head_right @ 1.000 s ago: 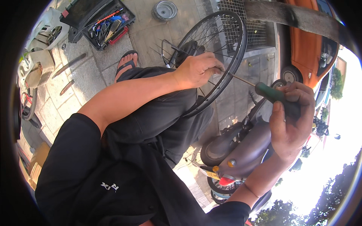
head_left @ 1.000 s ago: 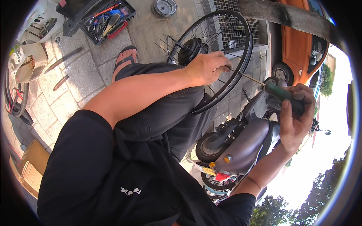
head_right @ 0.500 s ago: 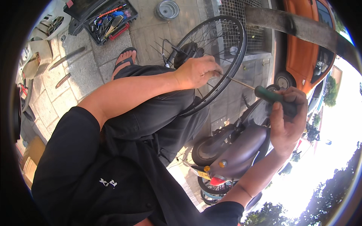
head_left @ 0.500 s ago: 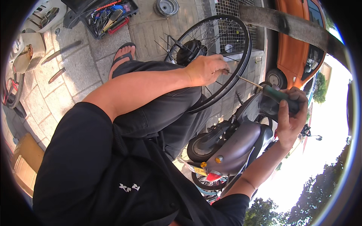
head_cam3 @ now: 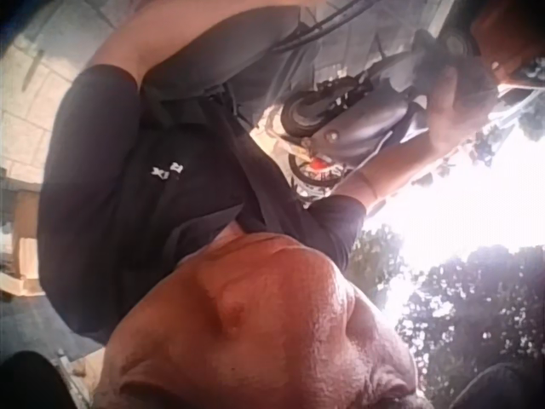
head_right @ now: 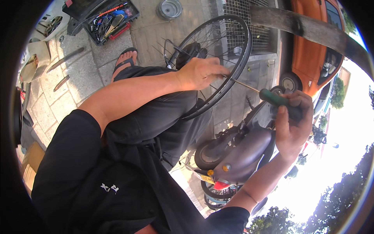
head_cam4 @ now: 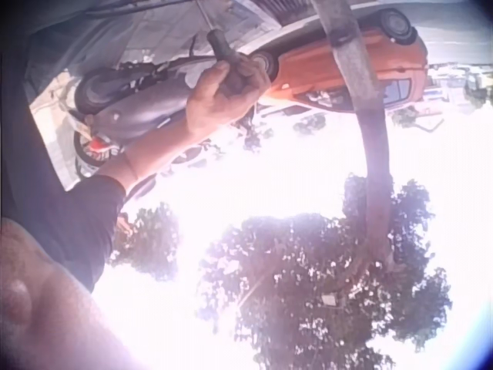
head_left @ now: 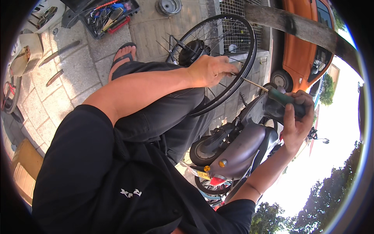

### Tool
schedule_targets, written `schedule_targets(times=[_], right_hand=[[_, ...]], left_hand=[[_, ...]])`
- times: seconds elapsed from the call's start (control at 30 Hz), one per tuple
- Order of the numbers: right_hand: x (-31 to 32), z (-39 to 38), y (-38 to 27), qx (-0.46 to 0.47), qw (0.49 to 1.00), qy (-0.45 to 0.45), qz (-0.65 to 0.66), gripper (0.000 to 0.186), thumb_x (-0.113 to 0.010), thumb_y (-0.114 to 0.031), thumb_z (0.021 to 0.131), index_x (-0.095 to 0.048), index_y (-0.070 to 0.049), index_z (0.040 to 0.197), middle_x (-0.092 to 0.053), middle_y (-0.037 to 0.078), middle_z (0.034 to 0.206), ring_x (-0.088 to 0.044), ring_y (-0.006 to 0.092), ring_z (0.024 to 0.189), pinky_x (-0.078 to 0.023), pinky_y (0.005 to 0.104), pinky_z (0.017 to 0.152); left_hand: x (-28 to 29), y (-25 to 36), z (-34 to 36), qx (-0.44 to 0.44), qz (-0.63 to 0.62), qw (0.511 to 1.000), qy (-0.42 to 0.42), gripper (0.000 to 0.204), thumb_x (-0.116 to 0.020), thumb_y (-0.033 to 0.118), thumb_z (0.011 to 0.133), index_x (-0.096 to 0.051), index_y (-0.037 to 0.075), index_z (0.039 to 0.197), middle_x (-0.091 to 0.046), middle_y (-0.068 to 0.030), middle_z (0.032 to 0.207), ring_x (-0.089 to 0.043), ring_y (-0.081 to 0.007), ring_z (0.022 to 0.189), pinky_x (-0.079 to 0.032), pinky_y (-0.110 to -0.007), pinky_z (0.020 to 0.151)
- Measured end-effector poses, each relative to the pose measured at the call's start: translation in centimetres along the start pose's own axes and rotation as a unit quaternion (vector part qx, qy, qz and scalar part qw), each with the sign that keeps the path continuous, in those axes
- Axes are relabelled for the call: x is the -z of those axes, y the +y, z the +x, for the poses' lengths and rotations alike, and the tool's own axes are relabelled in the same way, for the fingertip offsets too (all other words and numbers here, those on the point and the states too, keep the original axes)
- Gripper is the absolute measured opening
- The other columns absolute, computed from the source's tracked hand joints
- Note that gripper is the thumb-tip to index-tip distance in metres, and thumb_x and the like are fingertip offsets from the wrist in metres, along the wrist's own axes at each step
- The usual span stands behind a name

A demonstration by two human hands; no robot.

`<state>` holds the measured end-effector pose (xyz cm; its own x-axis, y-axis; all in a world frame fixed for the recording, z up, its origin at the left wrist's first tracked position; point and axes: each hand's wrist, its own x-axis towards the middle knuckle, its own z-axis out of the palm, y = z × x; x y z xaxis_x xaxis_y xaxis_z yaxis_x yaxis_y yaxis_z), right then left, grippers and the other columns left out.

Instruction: The person sits on the ground and uses a screwdriver to adjust the spokes of a bicycle wheel. They rotate the wheel and repeatedly tighten or loosen the spoke nipples to true the wheel.

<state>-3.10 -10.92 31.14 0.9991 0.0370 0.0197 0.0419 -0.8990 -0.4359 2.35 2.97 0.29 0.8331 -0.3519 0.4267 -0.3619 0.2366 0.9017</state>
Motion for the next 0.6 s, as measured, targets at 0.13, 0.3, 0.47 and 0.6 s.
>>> schedule_targets(times=[0.13,0.3,0.47,0.6], right_hand=[[0.10,0.11,0.09,0.009,1.000,-0.002,-0.005,0.023,-0.062,0.001,0.097,-0.052,0.002,0.117,-0.057,0.015,0.123,-0.067,0.0221,0.112,-0.053,0.0333,0.095],[0.07,0.67,0.38,0.006,1.000,-0.011,0.000,0.023,-0.063,0.001,0.097,-0.053,0.002,0.118,-0.058,0.015,0.123,-0.067,0.0218,0.110,-0.054,0.0335,0.095],[0.20,0.38,0.12,0.016,1.000,-0.004,-0.012,0.023,-0.063,0.001,0.097,-0.053,0.002,0.117,-0.059,0.015,0.121,-0.067,0.0211,0.109,-0.054,0.0329,0.095],[-0.02,0.51,-0.30,0.014,1.000,-0.008,-0.018,0.022,-0.063,0.001,0.097,-0.053,0.002,0.117,-0.059,0.015,0.121,-0.067,0.0212,0.110,-0.054,0.0331,0.094]], left_hand=[[0.07,0.17,-0.02,0.006,0.001,1.000,-0.010,0.036,-0.068,-0.001,0.090,-0.076,0.019,0.119,-0.069,-0.0037,0.094,-0.075,-0.0287,0.085,-0.062,-0.039,0.073],[0.09,-0.38,-0.08,0.004,0.000,1.000,-0.004,0.036,-0.068,0.000,0.091,-0.076,0.019,0.119,-0.069,-0.0036,0.095,-0.075,-0.0284,0.085,-0.061,-0.040,0.073],[-0.25,-0.11,0.13,0.006,0.015,1.000,-0.010,0.036,-0.068,-0.001,0.090,-0.077,0.020,0.118,-0.068,-0.0037,0.095,-0.074,-0.0290,0.085,-0.061,-0.041,0.073],[-0.15,-0.01,0.16,0.009,0.022,1.000,-0.007,0.035,-0.068,-0.001,0.090,-0.077,0.020,0.117,-0.068,-0.0041,0.094,-0.073,-0.0301,0.083,-0.060,-0.041,0.072]])
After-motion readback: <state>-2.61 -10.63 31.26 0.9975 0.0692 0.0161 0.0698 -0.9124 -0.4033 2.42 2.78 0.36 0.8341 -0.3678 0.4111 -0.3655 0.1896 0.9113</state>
